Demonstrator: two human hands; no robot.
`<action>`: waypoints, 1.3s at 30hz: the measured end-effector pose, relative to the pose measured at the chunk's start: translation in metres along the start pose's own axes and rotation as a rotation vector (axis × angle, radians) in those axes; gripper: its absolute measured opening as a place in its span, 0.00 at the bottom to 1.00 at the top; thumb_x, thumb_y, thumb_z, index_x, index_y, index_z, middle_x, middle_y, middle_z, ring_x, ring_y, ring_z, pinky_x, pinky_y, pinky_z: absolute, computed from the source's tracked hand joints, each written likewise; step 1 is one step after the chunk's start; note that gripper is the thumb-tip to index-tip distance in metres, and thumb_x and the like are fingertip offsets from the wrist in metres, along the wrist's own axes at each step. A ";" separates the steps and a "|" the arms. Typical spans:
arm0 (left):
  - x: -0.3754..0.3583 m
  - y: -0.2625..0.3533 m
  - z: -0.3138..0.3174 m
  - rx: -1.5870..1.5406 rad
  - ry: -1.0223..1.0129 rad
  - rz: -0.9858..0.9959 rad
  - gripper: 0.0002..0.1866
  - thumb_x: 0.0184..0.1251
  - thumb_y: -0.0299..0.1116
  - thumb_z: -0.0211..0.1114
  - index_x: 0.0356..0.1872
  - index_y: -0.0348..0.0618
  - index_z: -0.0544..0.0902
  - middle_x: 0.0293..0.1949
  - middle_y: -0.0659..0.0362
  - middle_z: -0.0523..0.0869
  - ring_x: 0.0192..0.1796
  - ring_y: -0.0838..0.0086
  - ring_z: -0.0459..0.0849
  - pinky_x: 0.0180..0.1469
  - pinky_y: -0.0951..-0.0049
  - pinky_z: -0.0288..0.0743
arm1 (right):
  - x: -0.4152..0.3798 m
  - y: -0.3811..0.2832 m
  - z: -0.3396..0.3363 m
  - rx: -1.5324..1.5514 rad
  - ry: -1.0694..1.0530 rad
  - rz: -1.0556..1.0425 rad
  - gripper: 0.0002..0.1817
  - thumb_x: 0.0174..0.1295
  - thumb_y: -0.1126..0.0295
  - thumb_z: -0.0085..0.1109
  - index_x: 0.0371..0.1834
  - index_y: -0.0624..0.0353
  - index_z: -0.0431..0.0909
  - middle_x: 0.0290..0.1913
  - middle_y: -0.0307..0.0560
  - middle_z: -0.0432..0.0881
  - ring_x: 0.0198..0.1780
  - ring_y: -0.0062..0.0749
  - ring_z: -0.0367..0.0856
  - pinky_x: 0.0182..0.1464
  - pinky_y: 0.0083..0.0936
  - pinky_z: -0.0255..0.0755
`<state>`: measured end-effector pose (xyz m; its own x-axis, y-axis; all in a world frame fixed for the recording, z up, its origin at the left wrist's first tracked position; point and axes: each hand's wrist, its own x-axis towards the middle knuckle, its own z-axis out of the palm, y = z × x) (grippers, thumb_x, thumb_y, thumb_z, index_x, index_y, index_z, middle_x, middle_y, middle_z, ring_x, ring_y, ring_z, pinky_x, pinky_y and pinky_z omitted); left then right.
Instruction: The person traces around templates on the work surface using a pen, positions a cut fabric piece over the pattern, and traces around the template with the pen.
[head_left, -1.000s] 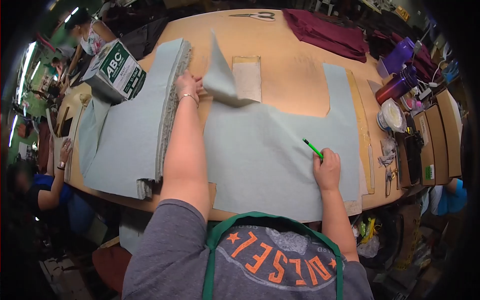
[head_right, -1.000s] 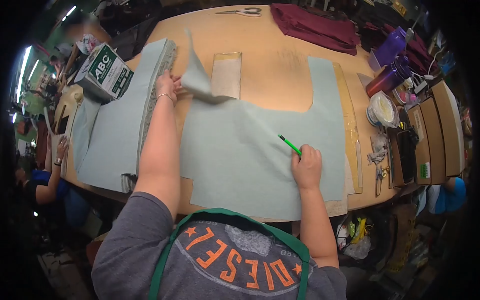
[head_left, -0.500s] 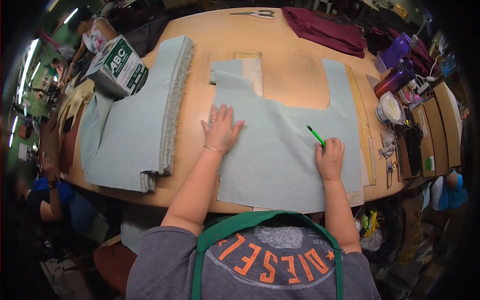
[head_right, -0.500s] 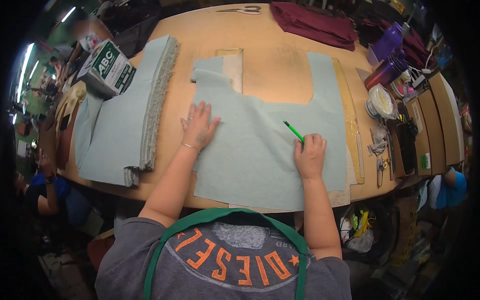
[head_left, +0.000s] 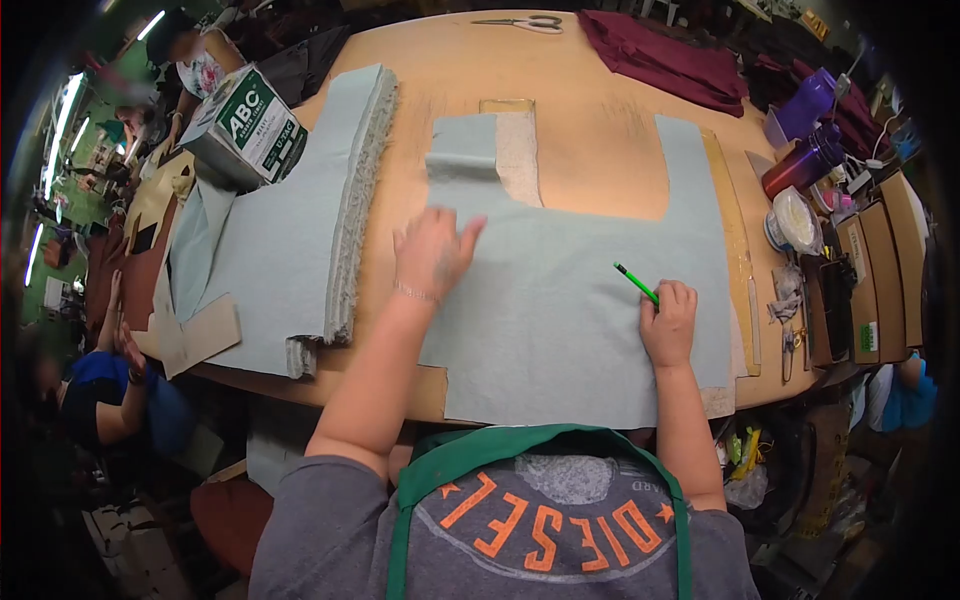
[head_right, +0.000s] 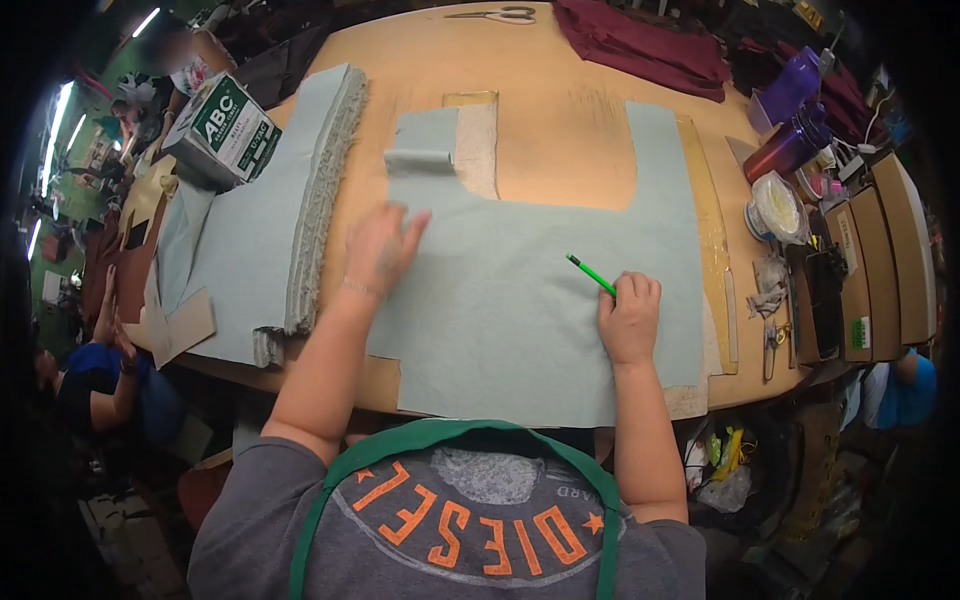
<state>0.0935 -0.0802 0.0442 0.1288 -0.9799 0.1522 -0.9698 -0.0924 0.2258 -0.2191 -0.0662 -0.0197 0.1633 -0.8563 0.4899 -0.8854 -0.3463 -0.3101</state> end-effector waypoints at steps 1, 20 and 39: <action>0.019 -0.003 0.004 -0.049 0.201 0.051 0.25 0.63 0.54 0.46 0.34 0.41 0.80 0.40 0.52 0.79 0.43 0.56 0.78 0.49 0.46 0.65 | 0.001 -0.001 0.000 -0.005 0.002 0.003 0.10 0.43 0.77 0.58 0.30 0.64 0.70 0.38 0.51 0.73 0.43 0.47 0.67 0.47 0.36 0.65; 0.196 -0.097 0.072 -0.232 0.208 -0.135 0.07 0.52 0.31 0.63 0.29 0.38 0.80 0.34 0.48 0.82 0.38 0.59 0.80 0.42 0.67 0.72 | 0.009 -0.007 -0.002 0.015 -0.026 0.077 0.09 0.46 0.75 0.59 0.26 0.62 0.68 0.39 0.51 0.71 0.42 0.46 0.66 0.45 0.36 0.64; -0.048 -0.110 -0.056 -0.644 0.378 -0.021 0.07 0.68 0.29 0.48 0.29 0.39 0.69 0.21 0.63 0.70 0.24 0.83 0.67 0.27 0.82 0.64 | 0.008 -0.005 -0.003 0.037 0.000 0.064 0.09 0.47 0.75 0.60 0.27 0.63 0.69 0.39 0.52 0.70 0.43 0.47 0.66 0.45 0.37 0.64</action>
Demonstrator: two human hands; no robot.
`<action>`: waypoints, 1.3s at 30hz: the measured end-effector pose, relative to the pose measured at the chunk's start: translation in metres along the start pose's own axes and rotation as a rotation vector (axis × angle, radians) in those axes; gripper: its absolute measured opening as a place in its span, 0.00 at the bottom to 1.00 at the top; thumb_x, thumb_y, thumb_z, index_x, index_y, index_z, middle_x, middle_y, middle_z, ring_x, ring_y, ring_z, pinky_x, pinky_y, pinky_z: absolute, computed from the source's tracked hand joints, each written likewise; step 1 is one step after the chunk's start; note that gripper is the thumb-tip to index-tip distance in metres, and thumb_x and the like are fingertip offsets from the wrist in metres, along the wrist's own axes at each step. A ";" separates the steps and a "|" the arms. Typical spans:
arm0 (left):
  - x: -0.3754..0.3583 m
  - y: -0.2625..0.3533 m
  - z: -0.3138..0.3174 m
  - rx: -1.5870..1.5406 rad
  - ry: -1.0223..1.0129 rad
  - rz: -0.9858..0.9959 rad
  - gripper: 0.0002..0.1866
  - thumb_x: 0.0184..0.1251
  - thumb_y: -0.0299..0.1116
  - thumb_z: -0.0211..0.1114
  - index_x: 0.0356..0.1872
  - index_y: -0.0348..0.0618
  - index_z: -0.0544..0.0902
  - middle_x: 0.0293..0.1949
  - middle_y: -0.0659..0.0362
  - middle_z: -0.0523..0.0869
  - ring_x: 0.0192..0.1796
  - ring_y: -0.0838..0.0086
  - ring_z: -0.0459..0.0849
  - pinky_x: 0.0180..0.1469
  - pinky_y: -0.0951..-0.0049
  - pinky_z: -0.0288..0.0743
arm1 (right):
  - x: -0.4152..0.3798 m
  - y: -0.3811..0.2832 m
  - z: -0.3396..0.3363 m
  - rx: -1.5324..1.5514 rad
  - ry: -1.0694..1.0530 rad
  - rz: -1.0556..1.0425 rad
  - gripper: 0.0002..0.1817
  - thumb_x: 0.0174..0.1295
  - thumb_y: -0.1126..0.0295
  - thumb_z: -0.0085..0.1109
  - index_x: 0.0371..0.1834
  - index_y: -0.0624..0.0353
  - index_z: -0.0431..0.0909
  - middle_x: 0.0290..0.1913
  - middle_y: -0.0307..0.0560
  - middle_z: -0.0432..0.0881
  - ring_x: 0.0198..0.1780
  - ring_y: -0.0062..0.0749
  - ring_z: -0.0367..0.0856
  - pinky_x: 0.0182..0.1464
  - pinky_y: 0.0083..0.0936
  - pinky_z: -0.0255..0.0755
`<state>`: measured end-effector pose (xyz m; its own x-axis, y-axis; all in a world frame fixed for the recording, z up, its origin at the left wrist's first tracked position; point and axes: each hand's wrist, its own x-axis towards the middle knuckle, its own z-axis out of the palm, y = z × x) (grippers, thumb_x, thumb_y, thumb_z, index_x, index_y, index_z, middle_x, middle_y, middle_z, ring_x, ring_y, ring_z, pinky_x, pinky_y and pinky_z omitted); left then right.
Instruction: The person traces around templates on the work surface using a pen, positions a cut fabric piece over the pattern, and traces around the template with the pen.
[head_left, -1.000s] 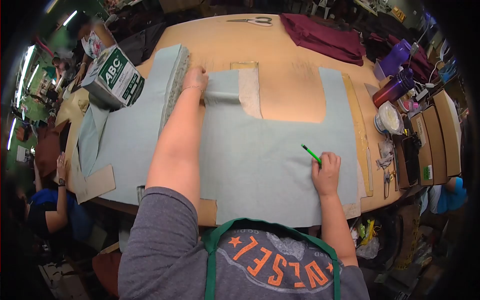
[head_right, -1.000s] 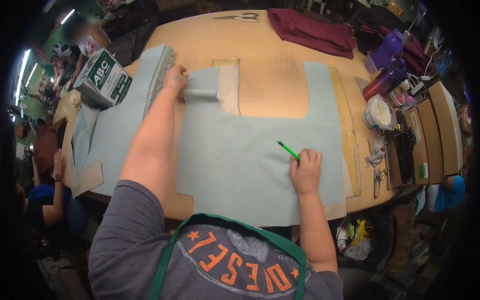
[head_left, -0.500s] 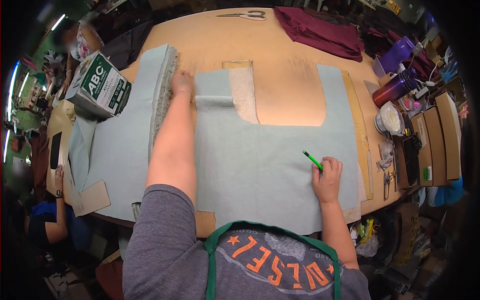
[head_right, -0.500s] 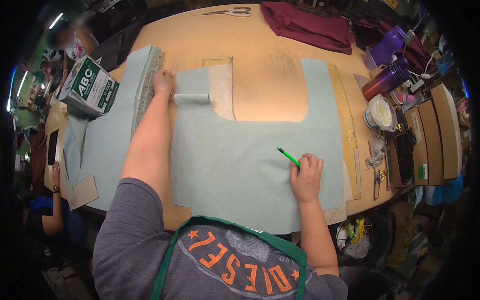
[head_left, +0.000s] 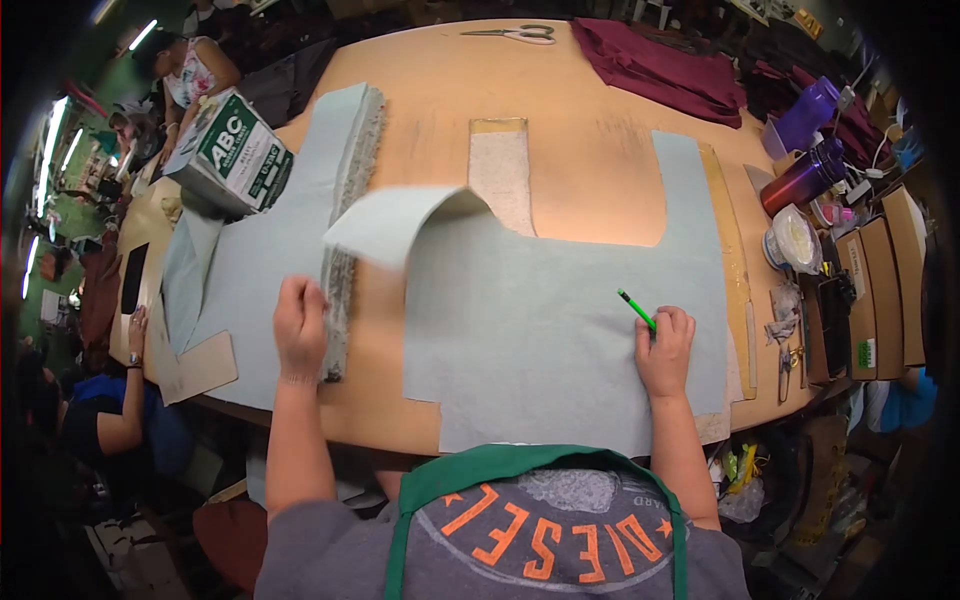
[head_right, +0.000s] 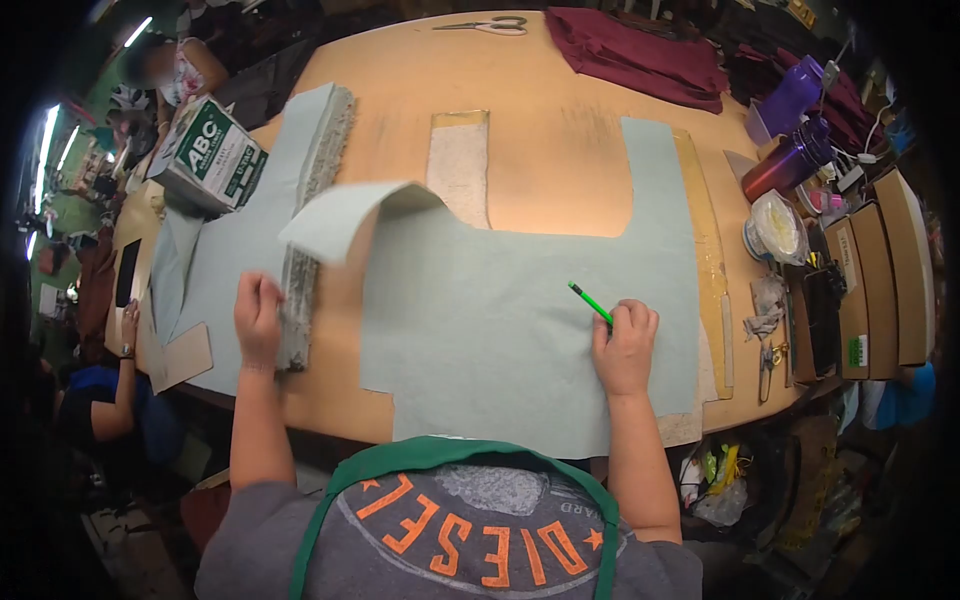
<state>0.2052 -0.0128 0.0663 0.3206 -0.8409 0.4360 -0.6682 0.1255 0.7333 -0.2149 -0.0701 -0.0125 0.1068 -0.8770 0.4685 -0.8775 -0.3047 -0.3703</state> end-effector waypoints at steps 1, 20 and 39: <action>-0.022 0.002 -0.019 -0.014 0.000 -0.046 0.07 0.68 0.29 0.47 0.30 0.39 0.68 0.22 0.63 0.70 0.25 0.83 0.67 0.28 0.82 0.64 | -0.001 0.000 0.001 0.004 0.007 -0.005 0.09 0.47 0.75 0.60 0.28 0.63 0.69 0.39 0.52 0.70 0.43 0.47 0.66 0.45 0.37 0.64; -0.112 -0.009 -0.179 -0.466 0.789 -0.347 0.10 0.68 0.40 0.51 0.30 0.46 0.68 0.24 0.65 0.68 0.26 0.82 0.67 0.30 0.84 0.65 | -0.008 0.011 0.006 -0.052 -0.010 -0.005 0.10 0.43 0.75 0.60 0.28 0.62 0.70 0.37 0.52 0.70 0.42 0.49 0.66 0.46 0.37 0.63; -0.206 0.025 -0.067 0.480 -0.324 -0.347 0.21 0.53 0.21 0.56 0.51 0.50 0.75 0.44 0.48 0.77 0.44 0.57 0.77 0.44 0.64 0.72 | -0.004 0.008 0.002 -0.016 0.008 -0.049 0.10 0.42 0.76 0.59 0.26 0.62 0.69 0.37 0.52 0.70 0.41 0.49 0.66 0.45 0.37 0.63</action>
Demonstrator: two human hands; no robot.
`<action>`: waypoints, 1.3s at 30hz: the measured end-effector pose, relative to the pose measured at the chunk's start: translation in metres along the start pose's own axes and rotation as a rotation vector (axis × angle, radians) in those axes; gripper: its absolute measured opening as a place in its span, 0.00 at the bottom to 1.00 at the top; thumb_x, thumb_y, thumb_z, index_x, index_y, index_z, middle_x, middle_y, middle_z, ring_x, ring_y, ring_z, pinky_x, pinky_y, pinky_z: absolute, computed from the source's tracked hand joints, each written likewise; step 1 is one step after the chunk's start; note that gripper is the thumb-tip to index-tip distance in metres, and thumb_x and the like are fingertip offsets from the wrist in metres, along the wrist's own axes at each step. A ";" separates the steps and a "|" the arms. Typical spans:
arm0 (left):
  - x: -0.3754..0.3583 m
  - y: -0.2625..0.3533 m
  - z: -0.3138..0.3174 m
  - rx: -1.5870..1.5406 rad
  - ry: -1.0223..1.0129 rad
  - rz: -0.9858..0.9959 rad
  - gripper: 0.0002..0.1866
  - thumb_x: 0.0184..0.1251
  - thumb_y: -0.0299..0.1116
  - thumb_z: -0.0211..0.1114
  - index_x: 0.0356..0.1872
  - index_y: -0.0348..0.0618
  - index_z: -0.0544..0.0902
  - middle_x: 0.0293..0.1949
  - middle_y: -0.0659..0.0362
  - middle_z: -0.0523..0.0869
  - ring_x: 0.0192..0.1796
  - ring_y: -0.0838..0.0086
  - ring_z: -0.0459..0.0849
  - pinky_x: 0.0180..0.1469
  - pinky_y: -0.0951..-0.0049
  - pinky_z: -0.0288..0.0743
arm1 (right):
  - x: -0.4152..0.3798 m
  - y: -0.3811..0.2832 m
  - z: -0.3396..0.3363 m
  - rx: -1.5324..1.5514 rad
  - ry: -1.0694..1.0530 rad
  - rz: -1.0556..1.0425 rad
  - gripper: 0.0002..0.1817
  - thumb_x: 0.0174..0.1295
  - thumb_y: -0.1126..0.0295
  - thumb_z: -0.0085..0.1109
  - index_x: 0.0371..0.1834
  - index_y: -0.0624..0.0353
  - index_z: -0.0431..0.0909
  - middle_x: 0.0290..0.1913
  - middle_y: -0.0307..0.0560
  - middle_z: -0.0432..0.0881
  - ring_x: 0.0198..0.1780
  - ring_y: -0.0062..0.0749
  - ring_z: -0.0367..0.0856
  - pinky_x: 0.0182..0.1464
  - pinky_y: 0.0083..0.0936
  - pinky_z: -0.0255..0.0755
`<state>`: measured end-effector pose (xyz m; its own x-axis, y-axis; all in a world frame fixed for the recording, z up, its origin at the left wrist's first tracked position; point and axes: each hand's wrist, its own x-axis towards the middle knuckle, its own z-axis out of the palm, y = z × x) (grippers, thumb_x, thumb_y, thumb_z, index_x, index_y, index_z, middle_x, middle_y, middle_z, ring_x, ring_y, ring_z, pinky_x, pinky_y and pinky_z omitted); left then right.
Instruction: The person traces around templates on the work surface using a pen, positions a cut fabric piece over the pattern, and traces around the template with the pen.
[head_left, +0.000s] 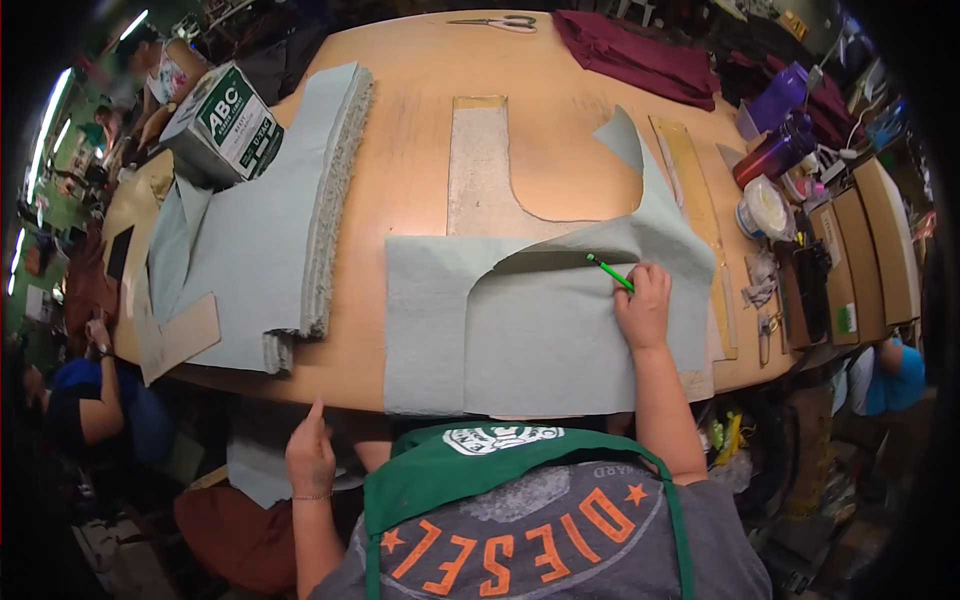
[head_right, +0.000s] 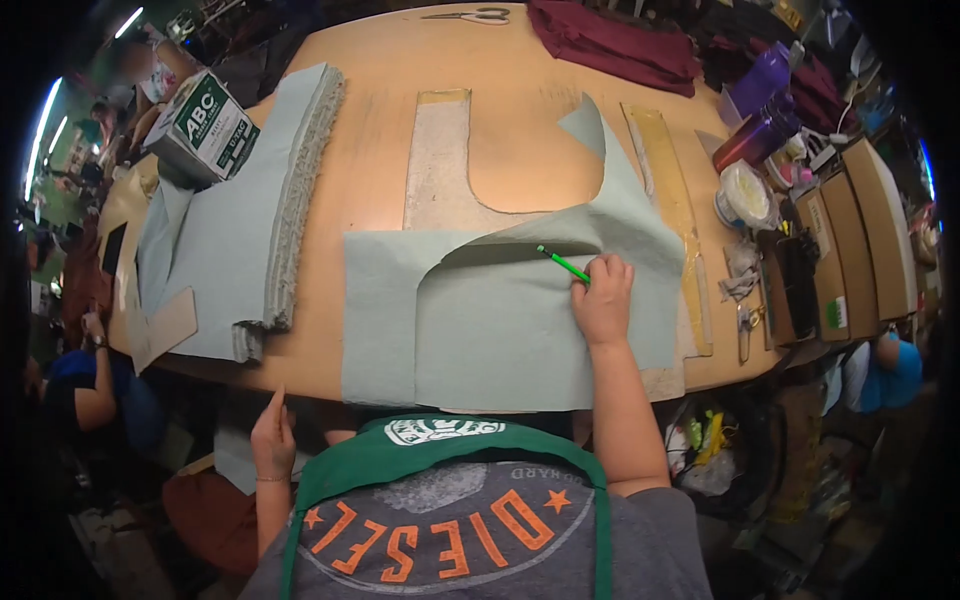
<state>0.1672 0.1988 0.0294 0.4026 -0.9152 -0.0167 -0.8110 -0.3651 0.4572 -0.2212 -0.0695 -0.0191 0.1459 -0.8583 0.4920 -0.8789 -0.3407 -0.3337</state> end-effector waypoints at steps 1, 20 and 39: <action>0.013 0.017 0.001 0.056 0.041 0.230 0.25 0.53 0.21 0.55 0.55 0.53 0.73 0.50 0.48 0.75 0.50 0.56 0.75 0.47 0.63 0.70 | -0.001 0.002 0.002 -0.007 0.007 -0.004 0.10 0.41 0.76 0.59 0.26 0.62 0.69 0.38 0.52 0.70 0.42 0.49 0.66 0.45 0.38 0.63; 0.152 0.088 -0.019 -0.135 -0.132 0.757 0.16 0.47 0.15 0.47 0.37 0.38 0.78 0.33 0.48 0.79 0.37 0.55 0.78 0.39 0.66 0.72 | 0.000 -0.001 0.000 0.041 0.017 0.045 0.09 0.41 0.75 0.59 0.25 0.61 0.69 0.36 0.50 0.71 0.41 0.48 0.66 0.44 0.37 0.64; 0.221 0.162 0.117 0.204 -0.128 0.354 0.32 0.60 0.56 0.50 0.65 0.58 0.59 0.68 0.59 0.52 0.70 0.59 0.46 0.61 0.37 0.42 | 0.075 0.060 -0.021 0.129 0.220 0.287 0.11 0.50 0.68 0.60 0.24 0.65 0.72 0.29 0.56 0.73 0.35 0.52 0.71 0.38 0.39 0.66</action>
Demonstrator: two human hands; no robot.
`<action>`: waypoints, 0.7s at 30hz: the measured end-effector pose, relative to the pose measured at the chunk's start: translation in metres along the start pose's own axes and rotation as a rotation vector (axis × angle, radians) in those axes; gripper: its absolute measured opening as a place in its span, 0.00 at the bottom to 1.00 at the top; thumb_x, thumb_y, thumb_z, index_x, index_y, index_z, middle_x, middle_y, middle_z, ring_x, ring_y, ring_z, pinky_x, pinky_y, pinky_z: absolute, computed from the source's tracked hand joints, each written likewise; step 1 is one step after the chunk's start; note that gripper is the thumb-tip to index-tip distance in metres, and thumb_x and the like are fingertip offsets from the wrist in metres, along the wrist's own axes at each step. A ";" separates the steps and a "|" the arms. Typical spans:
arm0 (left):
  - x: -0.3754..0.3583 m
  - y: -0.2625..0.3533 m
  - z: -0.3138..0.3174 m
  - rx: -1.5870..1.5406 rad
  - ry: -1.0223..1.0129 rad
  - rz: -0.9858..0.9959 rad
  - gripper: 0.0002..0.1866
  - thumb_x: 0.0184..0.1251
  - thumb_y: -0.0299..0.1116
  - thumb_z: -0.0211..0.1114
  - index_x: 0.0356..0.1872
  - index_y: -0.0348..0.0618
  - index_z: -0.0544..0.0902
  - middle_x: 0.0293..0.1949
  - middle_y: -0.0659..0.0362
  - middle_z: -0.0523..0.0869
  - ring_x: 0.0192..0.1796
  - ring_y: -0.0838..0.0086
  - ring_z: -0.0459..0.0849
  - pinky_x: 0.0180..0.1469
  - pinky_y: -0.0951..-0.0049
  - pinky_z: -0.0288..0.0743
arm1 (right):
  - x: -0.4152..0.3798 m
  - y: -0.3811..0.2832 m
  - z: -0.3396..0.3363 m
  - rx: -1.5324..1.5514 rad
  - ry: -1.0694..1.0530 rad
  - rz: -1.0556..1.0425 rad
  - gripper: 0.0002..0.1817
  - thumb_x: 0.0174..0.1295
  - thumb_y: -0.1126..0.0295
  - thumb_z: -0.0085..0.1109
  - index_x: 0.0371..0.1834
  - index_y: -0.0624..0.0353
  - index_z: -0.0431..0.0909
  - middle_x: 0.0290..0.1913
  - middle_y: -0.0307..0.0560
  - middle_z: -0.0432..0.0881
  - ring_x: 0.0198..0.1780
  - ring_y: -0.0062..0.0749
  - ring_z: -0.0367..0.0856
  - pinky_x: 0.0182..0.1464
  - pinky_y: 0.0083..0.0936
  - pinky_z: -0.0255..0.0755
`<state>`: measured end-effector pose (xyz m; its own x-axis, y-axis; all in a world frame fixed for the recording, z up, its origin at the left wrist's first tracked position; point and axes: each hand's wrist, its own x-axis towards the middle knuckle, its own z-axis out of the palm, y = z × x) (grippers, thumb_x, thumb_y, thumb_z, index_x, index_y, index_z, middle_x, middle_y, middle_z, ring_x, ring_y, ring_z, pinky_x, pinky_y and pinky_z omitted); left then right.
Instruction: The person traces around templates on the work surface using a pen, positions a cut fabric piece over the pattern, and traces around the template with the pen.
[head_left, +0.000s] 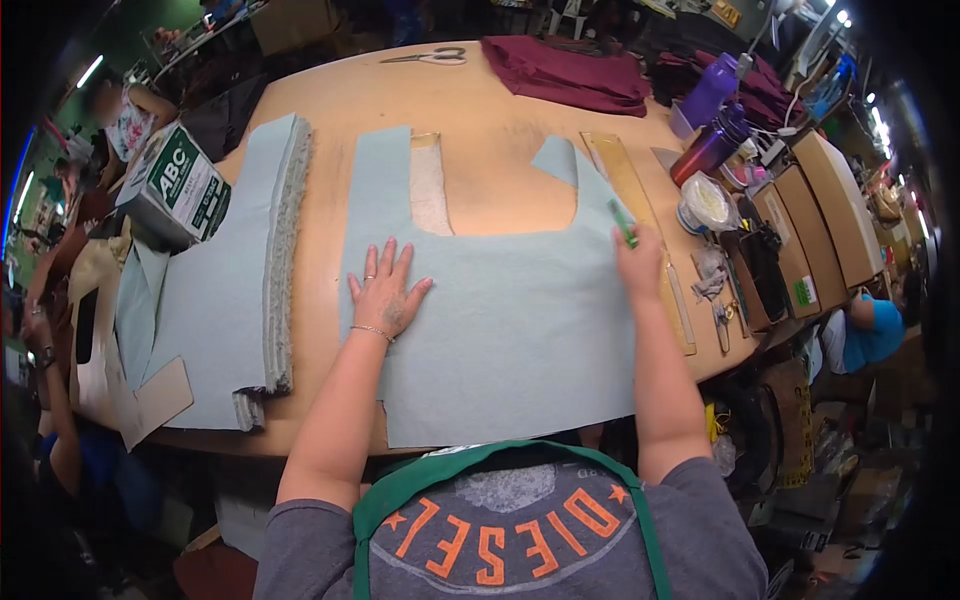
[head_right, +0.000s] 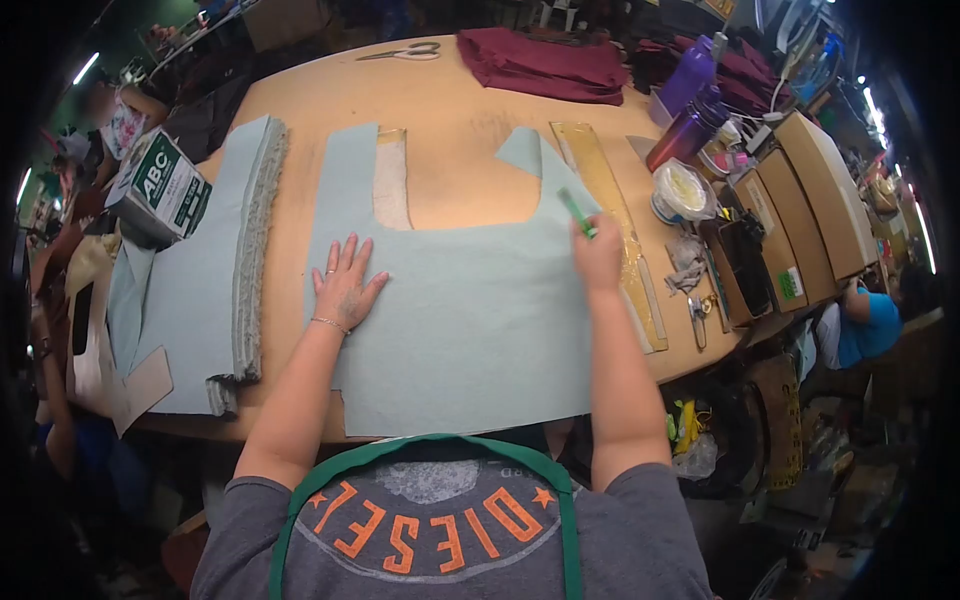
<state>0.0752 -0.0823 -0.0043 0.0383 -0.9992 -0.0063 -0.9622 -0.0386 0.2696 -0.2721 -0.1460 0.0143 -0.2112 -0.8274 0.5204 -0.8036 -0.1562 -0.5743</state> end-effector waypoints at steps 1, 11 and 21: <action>-0.001 -0.001 0.000 0.003 0.000 -0.005 0.32 0.60 0.57 0.50 0.65 0.58 0.59 0.68 0.60 0.52 0.70 0.59 0.46 0.61 0.37 0.42 | 0.020 0.019 0.004 -0.077 -0.011 0.083 0.14 0.50 0.64 0.60 0.25 0.66 0.73 0.29 0.58 0.75 0.35 0.53 0.72 0.38 0.38 0.66; 0.001 -0.001 0.002 0.000 0.031 -0.004 0.33 0.59 0.58 0.50 0.64 0.58 0.60 0.68 0.60 0.52 0.70 0.61 0.45 0.62 0.37 0.40 | 0.086 0.035 0.040 0.026 -0.719 0.589 0.19 0.48 0.63 0.66 0.40 0.64 0.78 0.31 0.49 0.81 0.32 0.32 0.79 0.32 0.28 0.71; 0.001 0.000 0.003 0.004 0.035 -0.004 0.33 0.58 0.59 0.50 0.64 0.58 0.60 0.68 0.60 0.52 0.70 0.61 0.45 0.61 0.37 0.40 | 0.114 0.053 0.056 -0.035 -0.009 -0.037 0.21 0.50 0.69 0.60 0.49 0.61 0.73 0.39 0.56 0.79 0.41 0.50 0.77 0.44 0.33 0.69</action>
<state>0.0750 -0.0838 -0.0070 0.0517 -0.9983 0.0258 -0.9630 -0.0430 0.2661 -0.3079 -0.2792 0.0075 -0.1761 -0.8262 0.5351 -0.8299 -0.1677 -0.5321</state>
